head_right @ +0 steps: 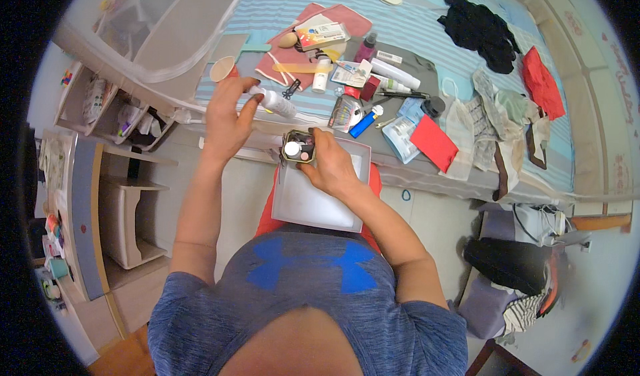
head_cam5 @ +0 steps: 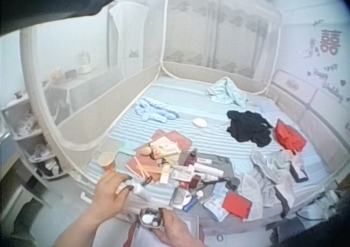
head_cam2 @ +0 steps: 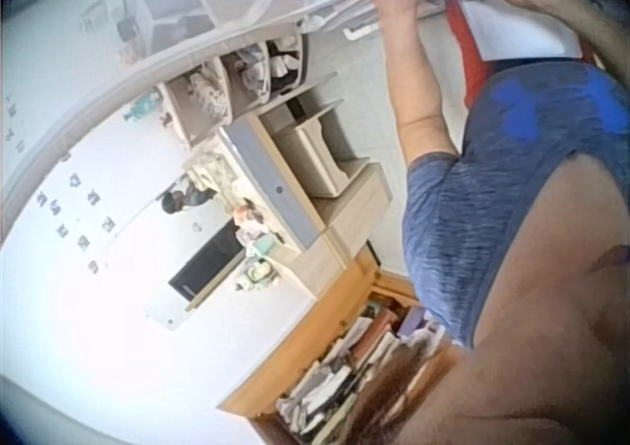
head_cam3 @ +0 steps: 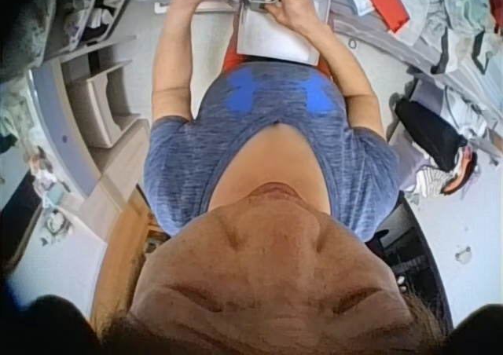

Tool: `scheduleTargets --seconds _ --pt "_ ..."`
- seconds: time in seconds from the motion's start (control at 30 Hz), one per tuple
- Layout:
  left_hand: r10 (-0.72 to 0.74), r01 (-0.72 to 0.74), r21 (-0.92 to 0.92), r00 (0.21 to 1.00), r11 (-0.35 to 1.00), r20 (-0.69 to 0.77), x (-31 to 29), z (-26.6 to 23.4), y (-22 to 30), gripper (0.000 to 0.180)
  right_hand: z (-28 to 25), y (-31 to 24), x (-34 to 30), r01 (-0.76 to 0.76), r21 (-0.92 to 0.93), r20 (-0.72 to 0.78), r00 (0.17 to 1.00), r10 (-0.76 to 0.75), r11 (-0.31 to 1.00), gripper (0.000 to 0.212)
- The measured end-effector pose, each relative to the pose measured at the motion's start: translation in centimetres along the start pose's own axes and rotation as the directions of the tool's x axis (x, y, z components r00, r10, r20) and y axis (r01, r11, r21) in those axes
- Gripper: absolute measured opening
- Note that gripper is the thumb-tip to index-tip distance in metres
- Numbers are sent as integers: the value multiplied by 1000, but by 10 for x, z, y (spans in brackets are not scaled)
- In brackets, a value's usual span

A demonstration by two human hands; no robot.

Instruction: The person picks up and places various makeup products, bottles, and a tube into a white box while sitting in a bedroom.

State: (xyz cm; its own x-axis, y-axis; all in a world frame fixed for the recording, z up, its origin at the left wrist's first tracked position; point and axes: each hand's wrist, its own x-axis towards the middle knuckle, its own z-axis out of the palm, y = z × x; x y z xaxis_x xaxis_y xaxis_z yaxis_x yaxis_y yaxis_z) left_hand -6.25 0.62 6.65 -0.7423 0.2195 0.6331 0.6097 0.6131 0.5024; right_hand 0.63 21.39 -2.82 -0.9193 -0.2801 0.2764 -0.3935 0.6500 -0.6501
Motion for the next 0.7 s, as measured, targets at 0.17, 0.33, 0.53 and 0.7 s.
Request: scheduleTargets --seconds 0.17,0.33,0.53,0.7 --pt "73 -74 -23 997 997 -38 1 -6 29 24 5 8 5 -82 76 49 996 78 994 75" --pt "176 -162 -173 982 972 72 -11 8 63 32 -11 22 -10 -381 345 255 918 305 858 72" --pt "318 -289 -147 914 946 253 -35 59 71 25 -42 49 -36 -299 217 154 951 270 929 45" --pt "278 -398 146 817 906 505 -46 94 49 13 -61 60 -23 -297 127 89 954 287 947 29"
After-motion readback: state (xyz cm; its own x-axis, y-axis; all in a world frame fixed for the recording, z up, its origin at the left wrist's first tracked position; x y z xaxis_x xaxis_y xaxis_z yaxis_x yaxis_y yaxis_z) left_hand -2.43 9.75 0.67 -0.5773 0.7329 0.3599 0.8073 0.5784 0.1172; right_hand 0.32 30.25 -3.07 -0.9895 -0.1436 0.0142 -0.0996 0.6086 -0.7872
